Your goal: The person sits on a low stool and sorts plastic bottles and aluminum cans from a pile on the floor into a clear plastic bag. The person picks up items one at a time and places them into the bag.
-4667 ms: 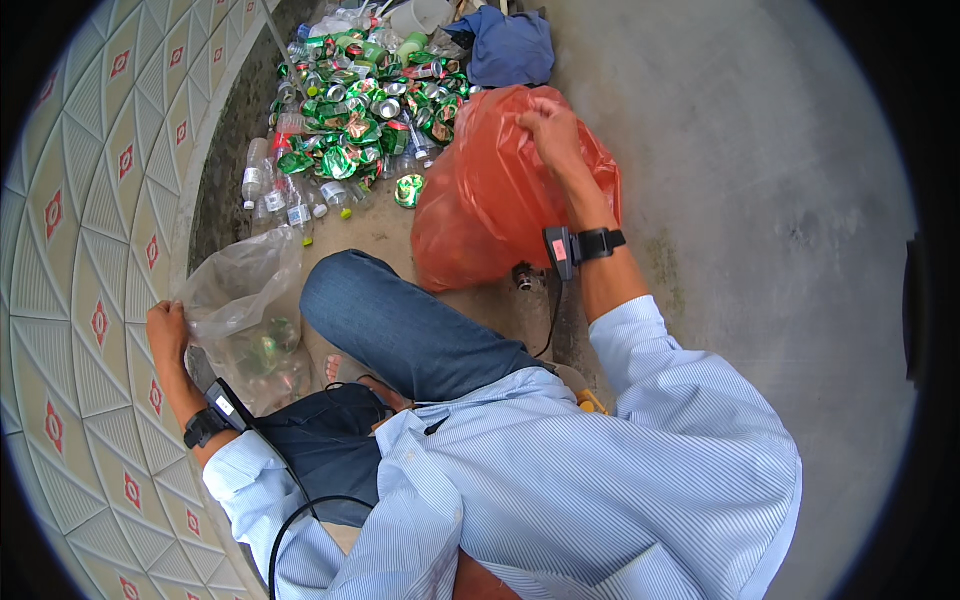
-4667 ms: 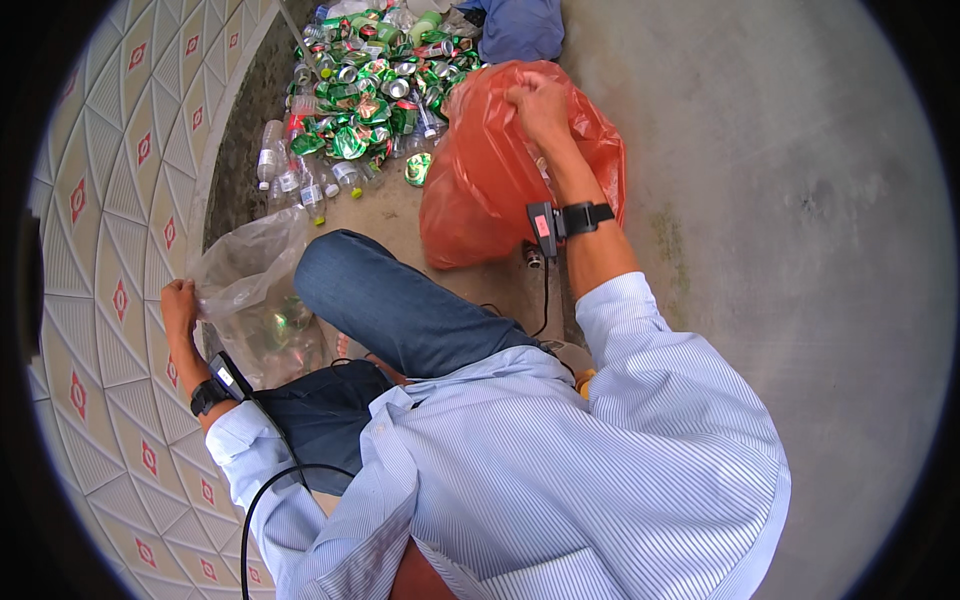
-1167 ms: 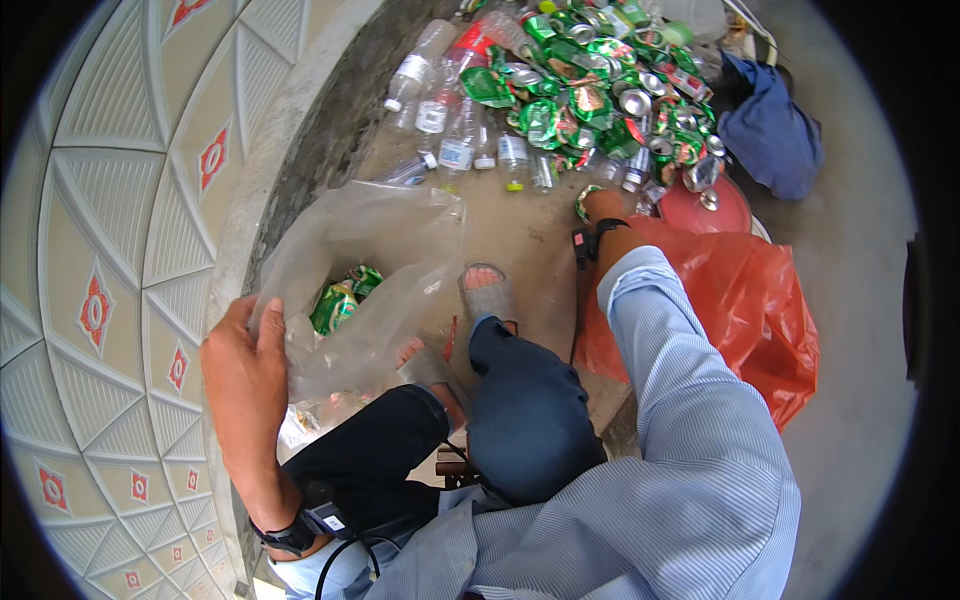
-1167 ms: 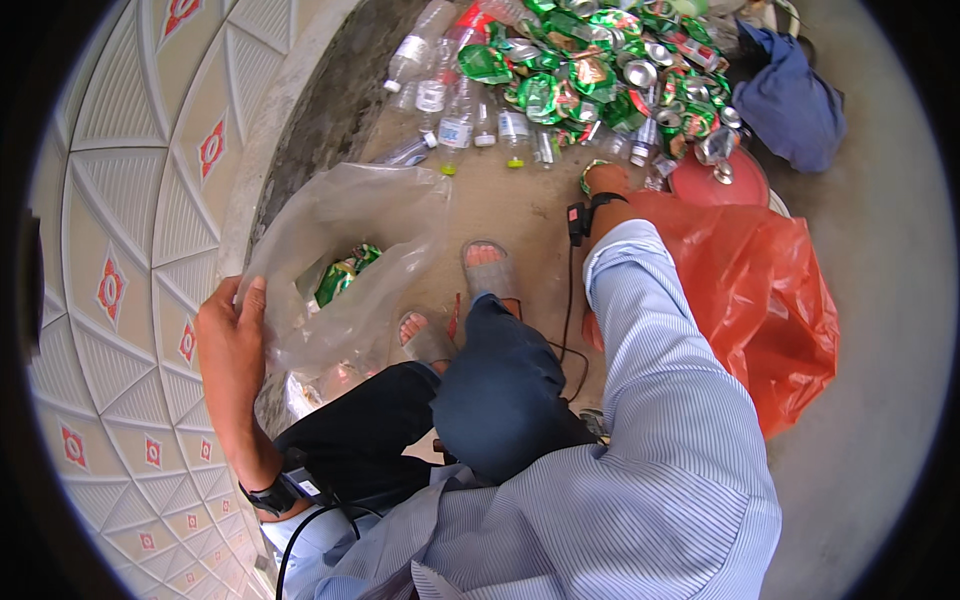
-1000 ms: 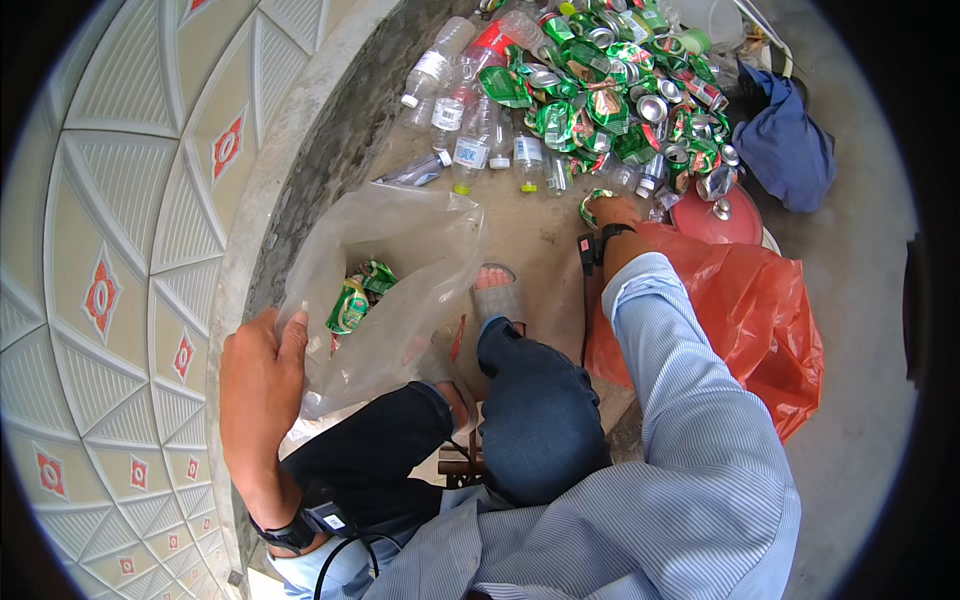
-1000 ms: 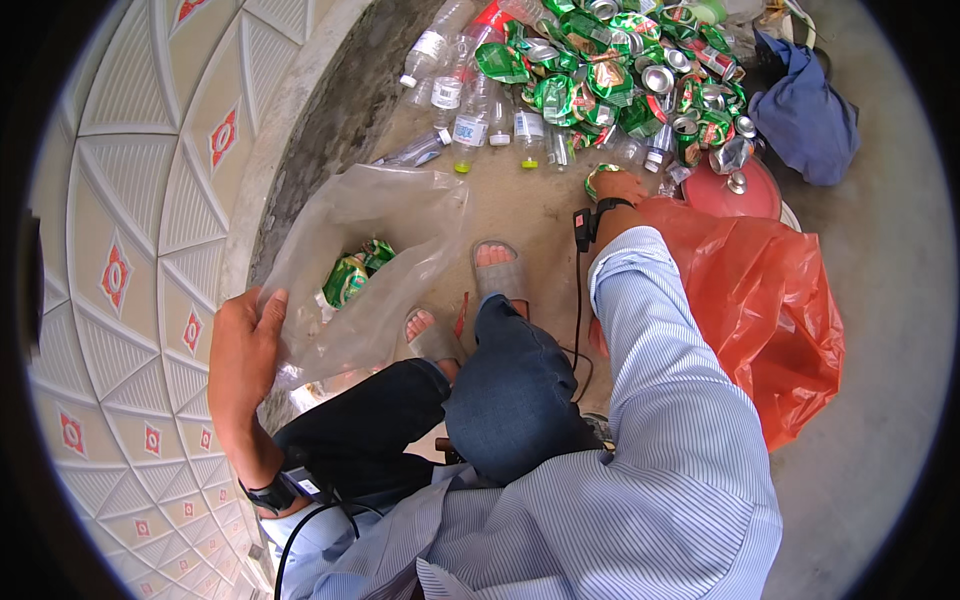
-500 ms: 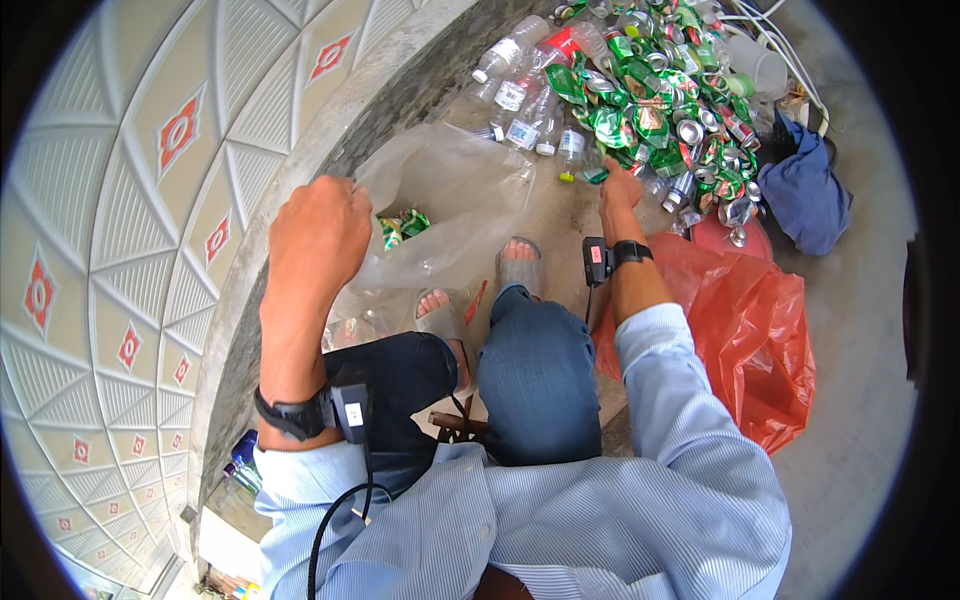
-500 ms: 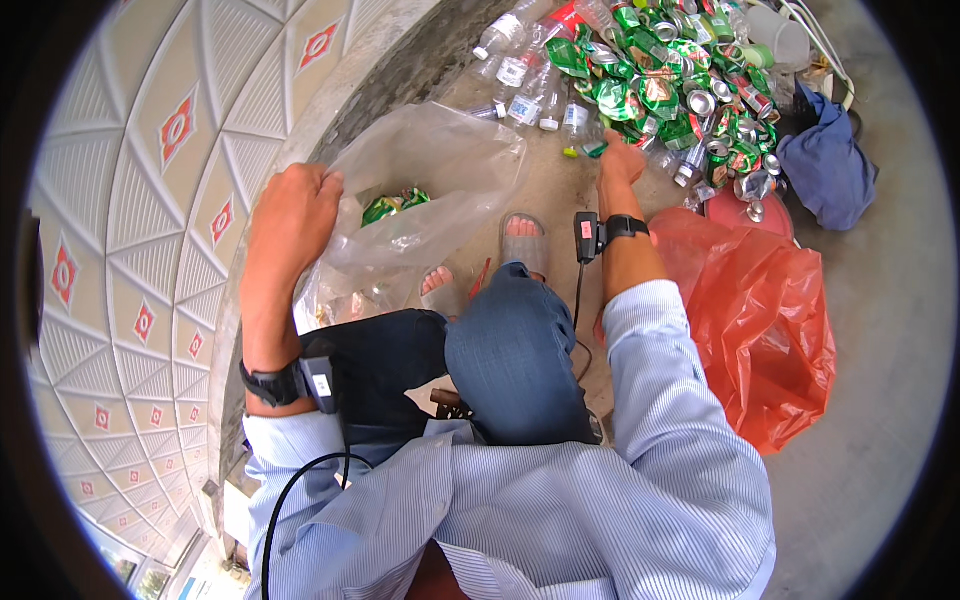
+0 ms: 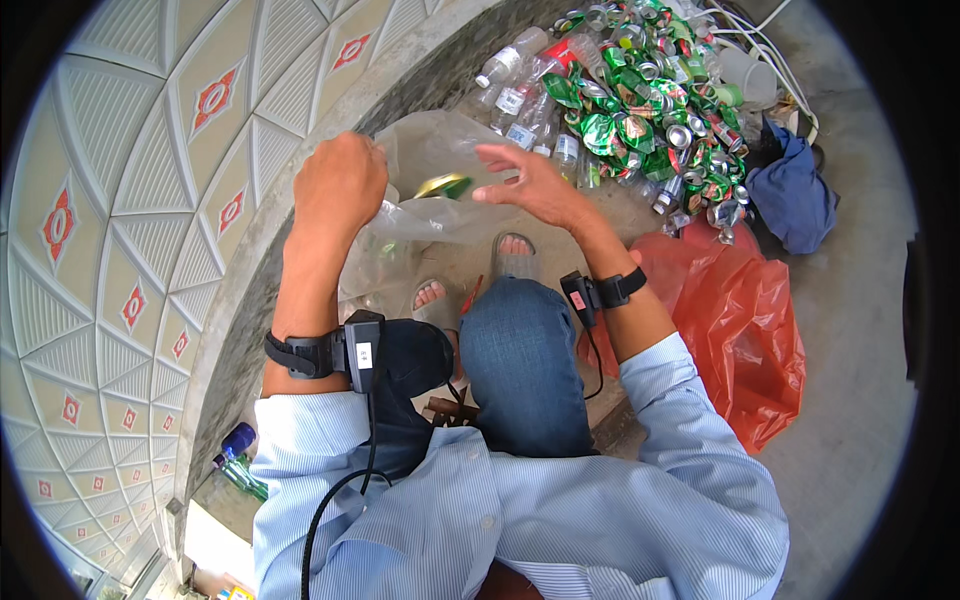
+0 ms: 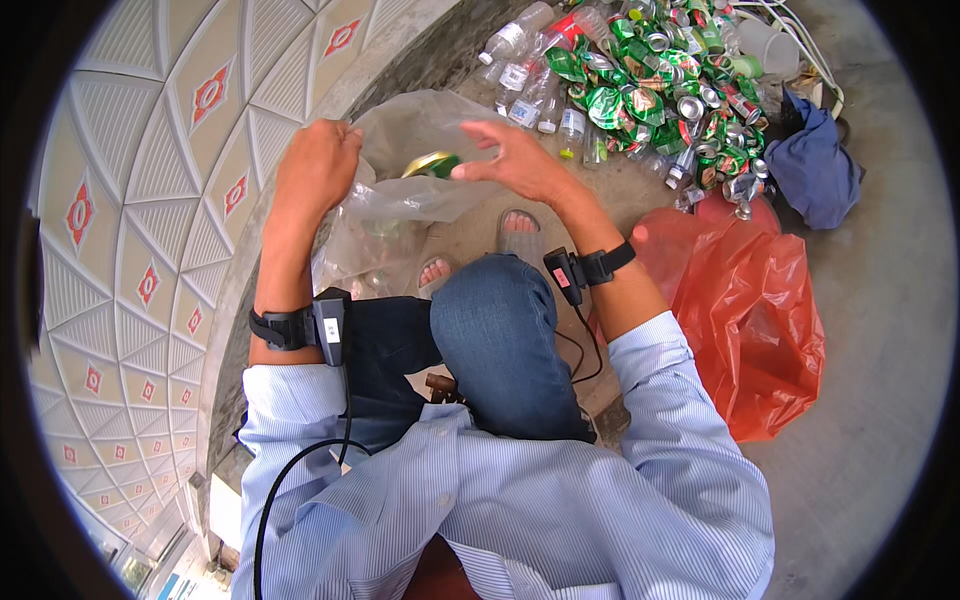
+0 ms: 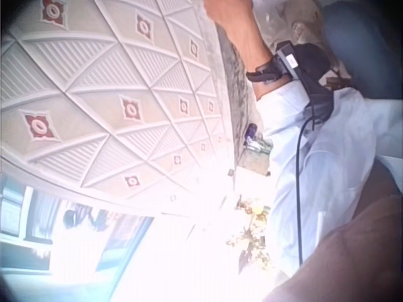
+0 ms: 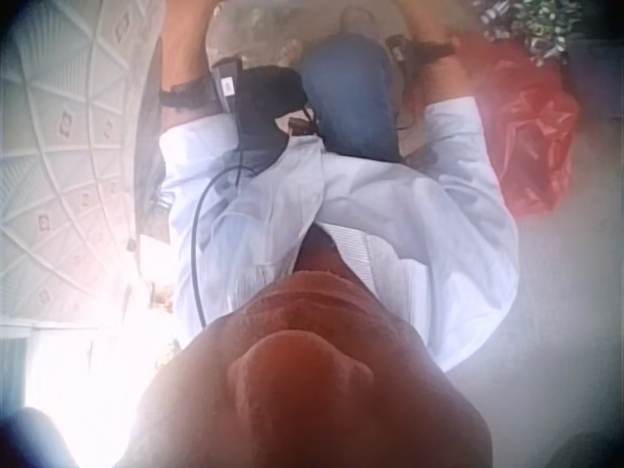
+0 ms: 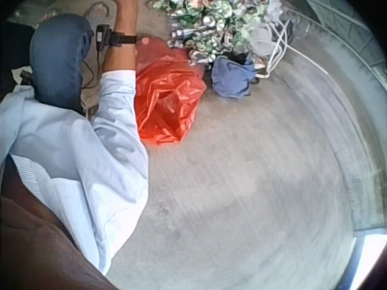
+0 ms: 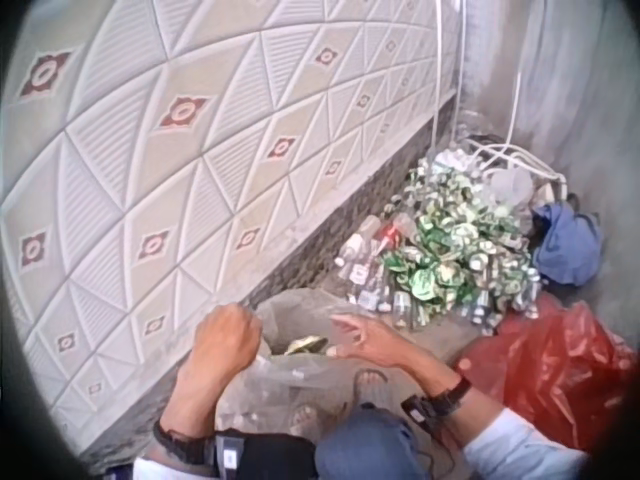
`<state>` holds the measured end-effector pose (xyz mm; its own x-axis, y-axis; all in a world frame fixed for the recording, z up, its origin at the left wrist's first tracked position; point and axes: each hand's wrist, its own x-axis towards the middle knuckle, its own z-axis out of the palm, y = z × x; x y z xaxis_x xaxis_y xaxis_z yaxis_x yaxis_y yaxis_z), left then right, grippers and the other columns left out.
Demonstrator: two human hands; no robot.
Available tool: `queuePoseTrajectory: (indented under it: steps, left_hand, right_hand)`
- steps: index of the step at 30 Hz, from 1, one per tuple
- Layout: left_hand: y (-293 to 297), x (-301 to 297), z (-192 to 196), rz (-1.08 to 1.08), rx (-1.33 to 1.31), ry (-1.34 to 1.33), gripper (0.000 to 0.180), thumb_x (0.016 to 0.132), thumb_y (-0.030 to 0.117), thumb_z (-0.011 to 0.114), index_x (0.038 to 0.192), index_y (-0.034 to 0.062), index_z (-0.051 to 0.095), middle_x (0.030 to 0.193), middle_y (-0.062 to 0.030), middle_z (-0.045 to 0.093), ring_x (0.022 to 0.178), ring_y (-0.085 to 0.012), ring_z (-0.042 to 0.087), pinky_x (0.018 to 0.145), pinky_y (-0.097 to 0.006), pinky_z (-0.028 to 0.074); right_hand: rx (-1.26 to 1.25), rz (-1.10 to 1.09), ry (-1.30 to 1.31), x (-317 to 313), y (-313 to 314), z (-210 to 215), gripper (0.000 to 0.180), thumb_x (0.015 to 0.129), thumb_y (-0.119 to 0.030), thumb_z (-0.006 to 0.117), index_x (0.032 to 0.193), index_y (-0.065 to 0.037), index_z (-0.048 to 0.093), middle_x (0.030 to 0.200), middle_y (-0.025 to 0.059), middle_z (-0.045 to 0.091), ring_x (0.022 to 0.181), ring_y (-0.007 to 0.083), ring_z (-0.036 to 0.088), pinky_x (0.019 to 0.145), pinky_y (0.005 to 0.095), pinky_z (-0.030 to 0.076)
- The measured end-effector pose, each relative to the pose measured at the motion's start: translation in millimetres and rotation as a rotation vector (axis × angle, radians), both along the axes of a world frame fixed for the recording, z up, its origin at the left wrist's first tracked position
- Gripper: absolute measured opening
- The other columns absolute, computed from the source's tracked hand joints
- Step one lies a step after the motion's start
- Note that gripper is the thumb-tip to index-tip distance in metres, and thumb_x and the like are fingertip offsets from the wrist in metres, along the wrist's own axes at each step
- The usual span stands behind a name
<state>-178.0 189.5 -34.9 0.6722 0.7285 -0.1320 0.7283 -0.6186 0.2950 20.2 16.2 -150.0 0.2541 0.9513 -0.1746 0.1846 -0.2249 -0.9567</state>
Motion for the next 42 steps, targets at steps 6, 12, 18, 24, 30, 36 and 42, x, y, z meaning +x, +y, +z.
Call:
queuePoseTrajectory:
  steps: [6,12,18,24,30,36,42]
  left_hand:
    - [0,1,2,0.045,0.007,0.0,0.033,0.095,0.026,0.055,0.093,-0.0018,0.073,0.092,-0.0288,0.07,0.093,-0.0481,0.068,0.083,-0.056,0.052]
    - [2,-2,6,0.066,0.078,0.018,0.033,0.095,0.027,0.055,0.093,-0.0016,0.072,0.093,-0.0296,0.069,0.093,-0.0484,0.067,0.083,-0.055,0.051]
    - [-3,0,7,0.028,0.075,-0.02,0.032,0.097,0.025,0.055,0.089,-0.0023,0.07,0.086,-0.0306,0.067,0.088,-0.0497,0.065,0.079,-0.058,0.05]
    - [-11,9,6,0.016,0.068,0.005,0.03,0.098,0.024,0.056,0.085,-0.0021,0.065,0.079,-0.0296,0.065,0.081,-0.0498,0.063,0.072,-0.057,0.048]
    - [-15,18,7,0.03,0.051,0.045,0.03,0.098,0.023,0.057,0.083,-0.0019,0.064,0.076,-0.028,0.064,0.078,-0.0494,0.063,0.069,-0.056,0.048]
    - [-17,22,10,0.018,0.05,0.049,0.029,0.098,0.023,0.056,0.084,-0.0015,0.065,0.077,-0.0283,0.065,0.079,-0.0494,0.063,0.071,-0.056,0.049]
    - [-17,18,5,-0.003,0.064,0.054,0.034,0.098,0.027,0.054,0.089,-0.0016,0.069,0.084,-0.0297,0.067,0.086,-0.0498,0.065,0.078,-0.056,0.051]
  right_hand:
    - [-0.188,0.439,0.022,-11,-2,-16,0.08,0.075,-0.029,0.087,0.142,-0.002,0.055,0.129,0.0178,0.067,0.119,0.0273,0.063,0.1,0.0374,0.049]
    - [-0.367,0.542,0.359,6,-3,-37,0.059,0.086,-0.025,0.081,0.135,-0.002,0.06,0.114,0.0086,0.073,0.091,0.0195,0.071,0.086,0.0332,0.057]
    - [-0.138,-0.594,0.691,108,-15,-93,0.041,0.089,-0.031,0.078,0.118,-0.005,0.066,0.102,0.0075,0.072,0.089,0.0207,0.071,0.079,0.0294,0.06]
    - [-0.28,-1.28,0.851,172,-41,-217,0.049,0.089,-0.029,0.078,0.128,-0.006,0.058,0.114,0.0153,0.064,0.099,0.0281,0.065,0.075,0.0377,0.062]
    - [-0.145,-1.522,1.015,204,-36,-259,0.03,0.097,-0.025,0.07,0.119,-0.006,0.06,0.111,0.0133,0.064,0.094,0.0256,0.066,0.079,0.0379,0.061]
    - [-0.181,-1.584,0.935,183,-43,-261,0.015,0.095,-0.017,0.072,0.105,-0.008,0.066,0.095,0.0059,0.068,0.079,0.0195,0.067,0.067,0.0351,0.057]
    - [-0.194,-1.631,0.899,124,-62,-227,0.016,0.092,-0.017,0.076,0.098,-0.006,0.066,0.087,0.0048,0.067,0.074,0.0136,0.066,0.06,0.0265,0.054]
